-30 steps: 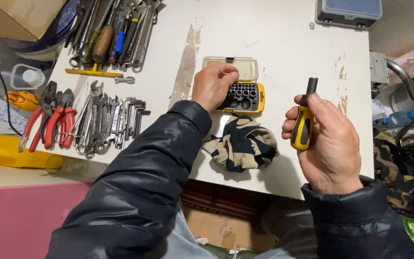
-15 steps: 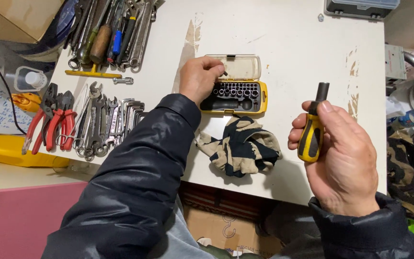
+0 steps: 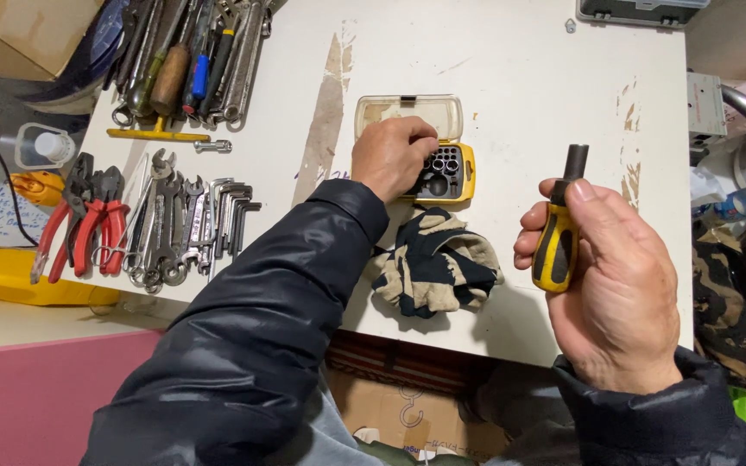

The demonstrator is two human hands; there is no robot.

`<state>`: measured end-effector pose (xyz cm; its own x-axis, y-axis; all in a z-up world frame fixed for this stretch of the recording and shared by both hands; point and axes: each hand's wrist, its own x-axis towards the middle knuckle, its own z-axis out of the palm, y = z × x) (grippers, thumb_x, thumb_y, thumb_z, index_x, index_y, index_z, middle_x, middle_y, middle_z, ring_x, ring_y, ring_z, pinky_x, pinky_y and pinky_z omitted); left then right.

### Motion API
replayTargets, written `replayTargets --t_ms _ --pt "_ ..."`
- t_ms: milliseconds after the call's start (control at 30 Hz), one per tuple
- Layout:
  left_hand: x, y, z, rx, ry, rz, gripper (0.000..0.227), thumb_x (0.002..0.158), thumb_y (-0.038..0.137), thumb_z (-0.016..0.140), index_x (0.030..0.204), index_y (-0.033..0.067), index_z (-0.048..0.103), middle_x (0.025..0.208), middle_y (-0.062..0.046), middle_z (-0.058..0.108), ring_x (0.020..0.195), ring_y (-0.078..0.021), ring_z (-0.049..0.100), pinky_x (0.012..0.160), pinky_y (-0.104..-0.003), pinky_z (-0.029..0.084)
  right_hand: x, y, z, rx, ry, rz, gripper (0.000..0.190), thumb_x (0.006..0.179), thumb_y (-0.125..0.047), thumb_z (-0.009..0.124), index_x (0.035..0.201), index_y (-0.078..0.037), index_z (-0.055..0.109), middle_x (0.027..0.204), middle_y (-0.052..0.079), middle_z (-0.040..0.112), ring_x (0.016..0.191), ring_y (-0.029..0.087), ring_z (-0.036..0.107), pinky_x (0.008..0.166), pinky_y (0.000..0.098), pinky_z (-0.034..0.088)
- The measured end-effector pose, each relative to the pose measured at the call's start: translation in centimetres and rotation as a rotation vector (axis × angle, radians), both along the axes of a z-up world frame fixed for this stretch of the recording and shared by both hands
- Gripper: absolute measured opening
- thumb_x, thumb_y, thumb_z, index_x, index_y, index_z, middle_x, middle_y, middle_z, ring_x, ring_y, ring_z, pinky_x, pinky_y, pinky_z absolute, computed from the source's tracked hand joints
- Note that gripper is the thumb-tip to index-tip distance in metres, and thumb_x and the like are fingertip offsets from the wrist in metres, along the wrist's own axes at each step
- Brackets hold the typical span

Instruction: The person wipes a yellow and black screwdriver handle with a cloth, then attaches a black socket bit to it. They proceed to remove several socket bits from a yellow plastic case and place them on the white table.

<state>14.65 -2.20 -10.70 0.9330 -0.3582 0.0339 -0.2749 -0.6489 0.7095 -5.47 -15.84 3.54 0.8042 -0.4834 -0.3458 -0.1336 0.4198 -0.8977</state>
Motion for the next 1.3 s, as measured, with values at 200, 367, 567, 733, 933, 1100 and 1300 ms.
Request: replayTargets --t_ms 200,367,567,733,933,1100,1300 --pt "-1.0 -0.7 0.1 0.057 -0.044 -0.248 0.023 0.089 0.032 0.062 0.097 0.0208 0.08 0.102 -0.004 0.079 0.092 -0.026 0.071 0.078 -0.042 0.055 -0.2 -0.2 0.2 -0.004 0.027 -0.011 0.024 0.102 -0.024 0.057 0.109 -0.002 0.064 0.081 0.013 0.065 0.063 0.021 0.06 0.059 0.0289 0.052" --pt "-1.7 -1.3 -0.1 0.095 -0.133 -0.271 0.017 0.085 0.029 0.065 0.088 0.0226 0.08 0.09 -0.003 0.079 0.085 -0.031 0.07 0.072 -0.048 0.05 -0.3 -0.2 0.0 -0.006 0.005 0.006 0.025 0.102 -0.023 0.058 0.111 0.0 0.064 0.081 0.014 0.065 0.061 0.021 0.062 0.058 0.0282 0.052" --pt "-2.1 -1.5 -0.4 0.099 -0.14 -0.216 0.018 0.087 0.031 0.063 0.09 0.0219 0.078 0.088 -0.004 0.078 0.085 -0.0332 0.07 0.068 -0.05 0.049 -0.3 -0.2 0.0 -0.019 0.001 0.029 0.027 0.101 -0.023 0.058 0.112 0.0 0.064 0.081 0.014 0.065 0.063 0.021 0.062 0.059 0.0287 0.052" --pt "-2.6 -1.7 -1.1 0.094 -0.2 -0.209 0.016 0.088 0.033 0.065 0.091 0.0231 0.077 0.087 -0.003 0.078 0.084 -0.0323 0.07 0.066 -0.05 0.05 -0.3 -0.2 -0.1 0.01 -0.008 0.022 0.025 0.1 -0.023 0.059 0.111 0.0 0.064 0.08 0.014 0.066 0.06 0.021 0.062 0.057 0.0282 0.052" --pt "-2.9 -1.3 -0.9 0.129 -0.176 -0.233 0.014 0.089 0.03 0.063 0.087 0.0244 0.075 0.083 0.0 0.076 0.079 -0.0299 0.068 0.064 -0.049 0.05 -0.3 -0.1 0.1 -0.005 -0.009 0.032 0.026 0.101 -0.023 0.059 0.112 0.0 0.063 0.081 0.014 0.065 0.062 0.021 0.062 0.058 0.0281 0.052" --pt "-2.4 -1.2 -2.0 0.182 -0.153 -0.252 0.018 0.092 0.029 0.06 0.096 0.0184 0.074 0.089 -0.009 0.076 0.085 -0.0362 0.068 0.065 -0.052 0.05 -0.3 -0.1 0.0 -0.007 -0.013 0.034 0.026 0.102 -0.023 0.058 0.112 0.0 0.063 0.082 0.014 0.066 0.063 0.021 0.063 0.058 0.0285 0.053" --pt "-2.7 -1.5 -1.5 0.182 -0.11 -0.267 0.02 0.096 0.028 0.055 0.092 0.0132 0.068 0.089 -0.009 0.073 0.08 -0.0352 0.066 0.059 -0.051 0.047 -0.2 -0.2 0.1 -0.007 -0.001 0.02 0.024 0.101 -0.023 0.058 0.111 -0.001 0.063 0.082 0.014 0.066 0.063 0.021 0.062 0.058 0.0286 0.053"
